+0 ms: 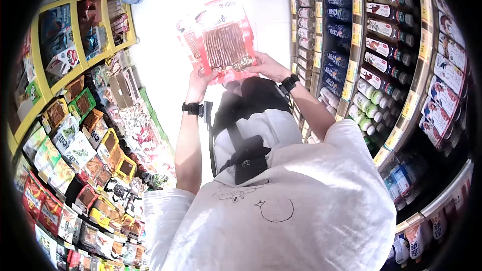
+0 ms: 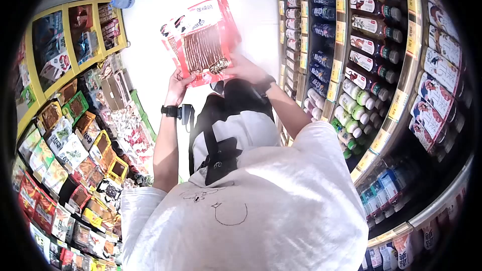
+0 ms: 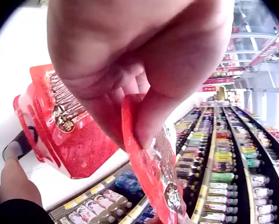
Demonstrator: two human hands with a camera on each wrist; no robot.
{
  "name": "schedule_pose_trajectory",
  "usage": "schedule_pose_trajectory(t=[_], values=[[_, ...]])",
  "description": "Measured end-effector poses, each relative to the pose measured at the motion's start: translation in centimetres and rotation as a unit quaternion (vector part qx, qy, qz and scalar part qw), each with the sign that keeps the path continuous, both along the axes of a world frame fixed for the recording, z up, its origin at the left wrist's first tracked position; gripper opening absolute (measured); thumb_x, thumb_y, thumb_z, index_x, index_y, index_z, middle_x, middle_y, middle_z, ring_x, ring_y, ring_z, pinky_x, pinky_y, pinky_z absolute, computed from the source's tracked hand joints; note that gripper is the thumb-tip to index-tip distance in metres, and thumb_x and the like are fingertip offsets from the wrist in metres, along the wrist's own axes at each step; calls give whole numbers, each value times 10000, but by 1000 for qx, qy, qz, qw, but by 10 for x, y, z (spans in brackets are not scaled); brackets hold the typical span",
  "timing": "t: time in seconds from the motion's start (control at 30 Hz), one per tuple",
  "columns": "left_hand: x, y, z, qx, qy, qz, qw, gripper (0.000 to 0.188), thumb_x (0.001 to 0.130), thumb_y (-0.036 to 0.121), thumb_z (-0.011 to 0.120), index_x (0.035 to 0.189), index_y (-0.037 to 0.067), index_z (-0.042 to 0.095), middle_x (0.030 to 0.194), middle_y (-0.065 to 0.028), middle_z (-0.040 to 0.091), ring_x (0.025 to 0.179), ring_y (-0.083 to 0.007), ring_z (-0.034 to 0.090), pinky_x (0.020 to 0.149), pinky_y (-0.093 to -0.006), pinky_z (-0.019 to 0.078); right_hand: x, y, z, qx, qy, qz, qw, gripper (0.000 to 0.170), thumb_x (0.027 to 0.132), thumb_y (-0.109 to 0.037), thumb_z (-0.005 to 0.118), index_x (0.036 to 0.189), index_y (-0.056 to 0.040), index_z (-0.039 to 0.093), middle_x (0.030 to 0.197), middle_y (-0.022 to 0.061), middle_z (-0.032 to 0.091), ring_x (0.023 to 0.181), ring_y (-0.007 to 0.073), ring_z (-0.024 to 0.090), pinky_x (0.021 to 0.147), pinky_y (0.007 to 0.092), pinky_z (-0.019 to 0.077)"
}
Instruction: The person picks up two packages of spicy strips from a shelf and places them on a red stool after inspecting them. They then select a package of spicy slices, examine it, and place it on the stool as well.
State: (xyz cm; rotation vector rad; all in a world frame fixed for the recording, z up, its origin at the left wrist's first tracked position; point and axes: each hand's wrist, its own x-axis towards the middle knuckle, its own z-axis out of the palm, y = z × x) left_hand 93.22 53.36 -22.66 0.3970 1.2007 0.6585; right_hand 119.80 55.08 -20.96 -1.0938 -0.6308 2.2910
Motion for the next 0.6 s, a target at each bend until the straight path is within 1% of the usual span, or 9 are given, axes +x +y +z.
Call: schedule_pose_trajectory(t=[0.03, 0.07, 0.17, 0.2, 0.27, 0.33, 0.4, 0.5, 0.6], values=[[-1, -6, 23, 27, -16, 21, 999, 330, 841, -122, 553, 1146, -12, 489, 1069, -135, 645, 966, -171, 638, 893, -299, 500, -6, -1, 23, 14, 5, 2, 1000, 499, 836, -12, 594, 1308, 12, 436, 1178, 70, 577, 1019, 122, 561, 892, 271, 457], [-2, -13, 46, 45, -19, 48, 998, 333, 838, -126, 554, 1144, -11, 490, 1062, -131, 648, 963, -170, 638, 889, -298, 501, -12, -1, 41, 41, -30, 13, 999, 425, 841, -32, 610, 1247, 17, 496, 1113, 51, 607, 947, 104, 578, 830, 256, 475], [-11, -43, 102, 100, -21, 111, 989, 346, 824, -135, 563, 1138, -9, 493, 1009, -124, 660, 939, -161, 642, 869, -291, 508, -31, -10, 67, 45, -36, 85, 995, 341, 843, -55, 630, 1166, 24, 557, 1031, 28, 632, 877, 80, 577, 774, 241, 478], [-16, -53, 116, 110, -18, 133, 985, 345, 821, -137, 566, 1133, -10, 495, 998, -123, 662, 930, -159, 643, 864, -289, 510, -41, -8, 92, 71, -79, 109, 988, 281, 842, -64, 642, 1105, 24, 597, 971, 14, 643, 833, 69, 570, 744, 241, 478], [-21, -74, 149, 135, -12, 180, 974, 288, 827, -107, 583, 1096, -17, 537, 966, -120, 666, 898, -150, 642, 844, -283, 510, -62, -18, 120, 107, -60, 84, 989, 264, 841, -65, 645, 1088, 21, 607, 958, 15, 646, 823, 71, 574, 737, 244, 481], [-24, -96, 166, 109, -54, 244, 962, 234, 836, -76, 591, 1061, -18, 570, 973, -116, 665, 906, -147, 637, 841, -287, 505, -84, -30, 151, 141, -52, 45, 988, 249, 836, -65, 655, 1066, 22, 618, 919, 18, 654, 790, 70, 575, 721, 244, 480], [-23, -121, 183, 103, -79, 311, 942, 198, 842, -14, 620, 1039, -27, 612, 1001, -112, 662, 938, -141, 623, 853, -289, 487, -94, -43, 158, 213, -113, 114, 964, 269, 832, -66, 657, 1082, 22, 610, 909, 20, 654, 793, 68, 574, 720, 244, 480], [-26, -158, 202, 127, 43, 243, 961, 241, 823, -6, 648, 1058, -42, 611, 1036, -114, 656, 961, -138, 613, 870, -282, 477, -108, -63, 168, 295, -155, 176, 926, 259, 831, -59, 654, 1071, 25, 606, 901, 18, 654, 807, 66, 576, 710, 240, 482], [-27, -196, 216, 153, 66, 307, 937, 269, 805, 0, 670, 1063, -51, 617, 999, -98, 672, 895, -143, 631, 830, -270, 489, -128, -93, 187, 328, -127, 180, 919, 182, 841, -45, 649, 1005, 33, 635, 902, 15, 662, 801, 53, 579, 708, 228, 480]])
